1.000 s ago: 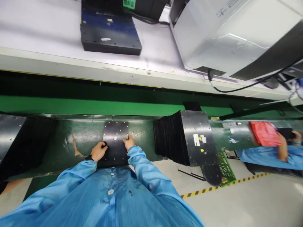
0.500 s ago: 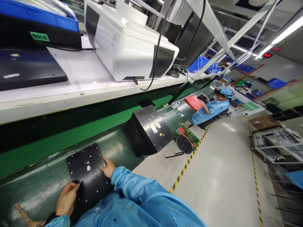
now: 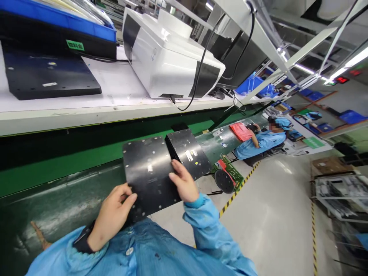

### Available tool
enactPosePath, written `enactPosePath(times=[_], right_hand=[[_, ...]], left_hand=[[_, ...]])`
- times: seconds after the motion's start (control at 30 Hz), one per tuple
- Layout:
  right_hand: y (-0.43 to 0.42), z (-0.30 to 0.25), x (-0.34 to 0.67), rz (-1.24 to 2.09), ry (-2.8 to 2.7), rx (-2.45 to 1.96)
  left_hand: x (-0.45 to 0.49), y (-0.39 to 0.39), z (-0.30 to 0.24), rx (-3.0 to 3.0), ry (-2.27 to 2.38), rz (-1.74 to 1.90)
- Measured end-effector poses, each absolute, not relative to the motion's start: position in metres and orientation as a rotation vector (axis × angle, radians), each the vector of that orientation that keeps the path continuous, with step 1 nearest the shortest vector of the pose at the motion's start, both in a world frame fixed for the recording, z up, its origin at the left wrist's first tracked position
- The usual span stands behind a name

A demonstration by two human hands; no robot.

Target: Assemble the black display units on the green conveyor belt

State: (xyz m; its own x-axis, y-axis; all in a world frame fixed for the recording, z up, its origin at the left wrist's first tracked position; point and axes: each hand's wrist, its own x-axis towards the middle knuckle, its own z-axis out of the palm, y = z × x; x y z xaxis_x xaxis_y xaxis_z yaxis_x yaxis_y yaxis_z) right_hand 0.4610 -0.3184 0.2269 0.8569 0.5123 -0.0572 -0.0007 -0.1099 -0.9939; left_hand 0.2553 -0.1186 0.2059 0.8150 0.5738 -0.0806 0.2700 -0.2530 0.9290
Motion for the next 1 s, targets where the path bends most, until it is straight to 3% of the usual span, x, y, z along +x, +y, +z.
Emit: enactPosePath(times=[0.13,0.23,0.43,0.63,0.83,0.93,1.0], right_hand=[[-0.376,0.286,0.526,0.268,-0.373,-1.723],[-0.403,0.297,0.584,0.184,-0.317,-1.787],[-0.409,0.253,0.663,0.194,-0.253,-2.104],[-0.418,0.233,0.692,0.200,-0.519,-2.514],[-0.418,0.256,0.669,0.055,-0.506,-2.350],[-0.388,0.264,0.594,-0.111,-0.387,-1.873],[-0.350,0.251,0.531,-0.017,-0.355,-1.529]], left_hand=[[0.324,-0.161,0.265,1.857,0.345,0.333],[0.378,-0.189,0.285,1.911,0.226,0.318],[0.457,-0.231,0.256,2.006,0.176,0.175],[0.467,-0.253,0.230,2.014,0.251,0.174],[0.455,-0.239,0.229,1.991,0.186,0.347],[0.422,-0.220,0.220,2.006,0.112,0.407],[0.391,-0.208,0.209,2.022,0.116,0.375]])
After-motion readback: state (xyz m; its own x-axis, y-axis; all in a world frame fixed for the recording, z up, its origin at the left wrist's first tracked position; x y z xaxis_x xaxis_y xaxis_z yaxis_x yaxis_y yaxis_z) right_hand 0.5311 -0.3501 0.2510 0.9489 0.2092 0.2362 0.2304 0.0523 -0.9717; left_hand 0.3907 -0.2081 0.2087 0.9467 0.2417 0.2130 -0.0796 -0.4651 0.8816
